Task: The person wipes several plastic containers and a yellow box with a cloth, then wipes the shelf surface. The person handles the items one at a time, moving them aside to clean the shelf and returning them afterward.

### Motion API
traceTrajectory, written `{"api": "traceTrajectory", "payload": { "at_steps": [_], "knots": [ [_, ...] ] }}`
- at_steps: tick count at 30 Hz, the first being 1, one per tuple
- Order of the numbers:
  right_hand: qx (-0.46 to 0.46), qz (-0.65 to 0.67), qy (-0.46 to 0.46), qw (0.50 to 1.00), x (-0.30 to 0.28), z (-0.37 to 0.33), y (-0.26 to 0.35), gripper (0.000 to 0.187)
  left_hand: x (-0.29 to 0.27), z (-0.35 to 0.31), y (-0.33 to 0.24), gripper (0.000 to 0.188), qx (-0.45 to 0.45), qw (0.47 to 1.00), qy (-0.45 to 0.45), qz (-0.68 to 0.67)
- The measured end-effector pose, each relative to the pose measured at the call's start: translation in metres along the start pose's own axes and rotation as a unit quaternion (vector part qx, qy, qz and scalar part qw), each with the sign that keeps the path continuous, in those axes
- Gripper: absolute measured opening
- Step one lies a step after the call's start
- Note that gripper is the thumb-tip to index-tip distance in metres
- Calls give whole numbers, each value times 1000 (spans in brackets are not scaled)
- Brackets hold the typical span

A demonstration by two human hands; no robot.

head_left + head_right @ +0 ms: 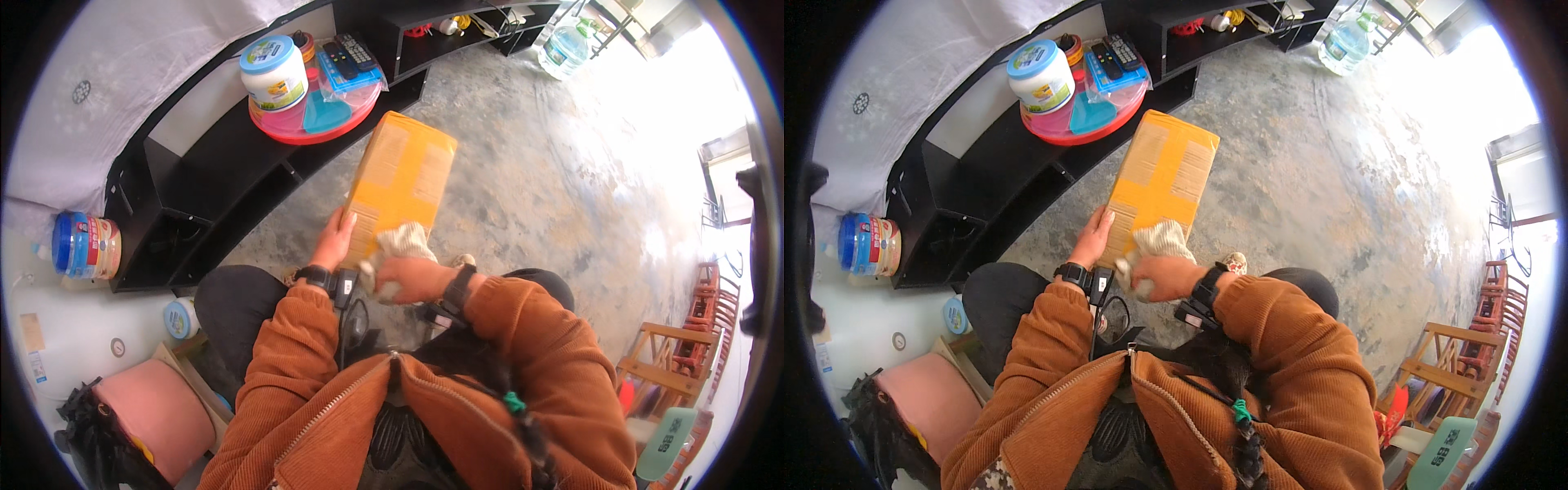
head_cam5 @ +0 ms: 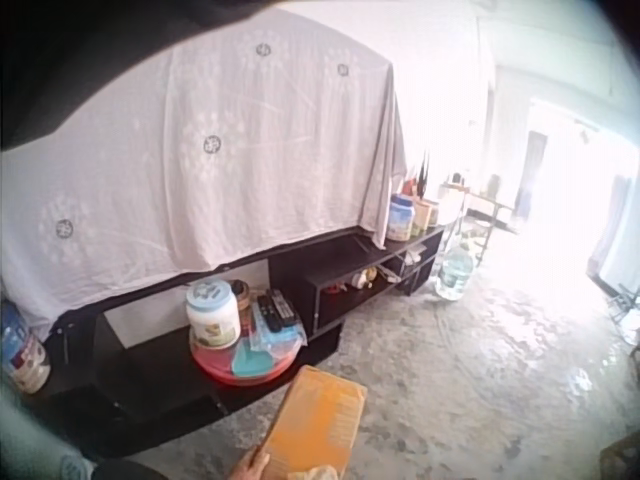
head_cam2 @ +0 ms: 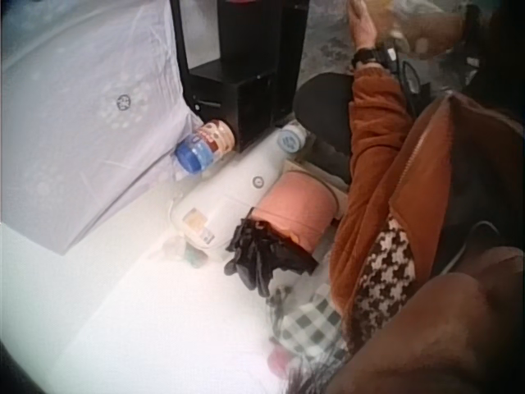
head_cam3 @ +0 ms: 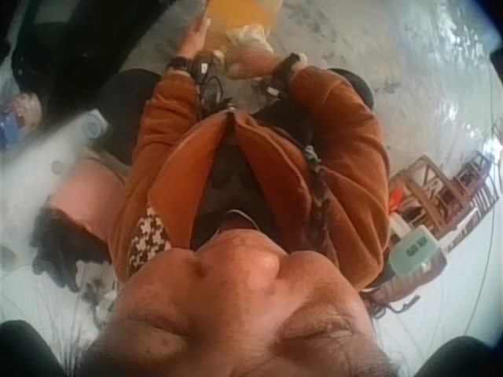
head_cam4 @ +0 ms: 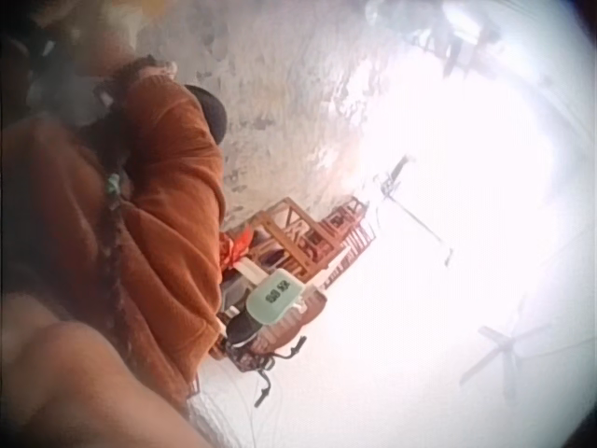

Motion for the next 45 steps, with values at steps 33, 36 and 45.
{"api": "traceTrajectory", "payload": {
  "at_steps": [33, 36, 45],
  "knots": [
    [247, 39, -309, 918, -78, -45, -90, 42, 5, 5, 0, 62, -28, 998, 47, -34],
    [99, 64, -186, 975, -25, -42, -51, 27, 6, 2, -4, 61, -21, 998, 58, -17],
    [216, -26, 279, 935, 65, -58, -106, 40, -5, 0, -2, 64, -18, 999, 26, -5]
  ]
}}
Point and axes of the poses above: each hand's wrist, its own z-axis towards the middle knuckle, its own x-axis out of the palm, y = z × x, the point moved 9 cm from there along z, towards the middle knuckle, and after that the axes turned 11 degrees about -z, right-handed, at the moved point
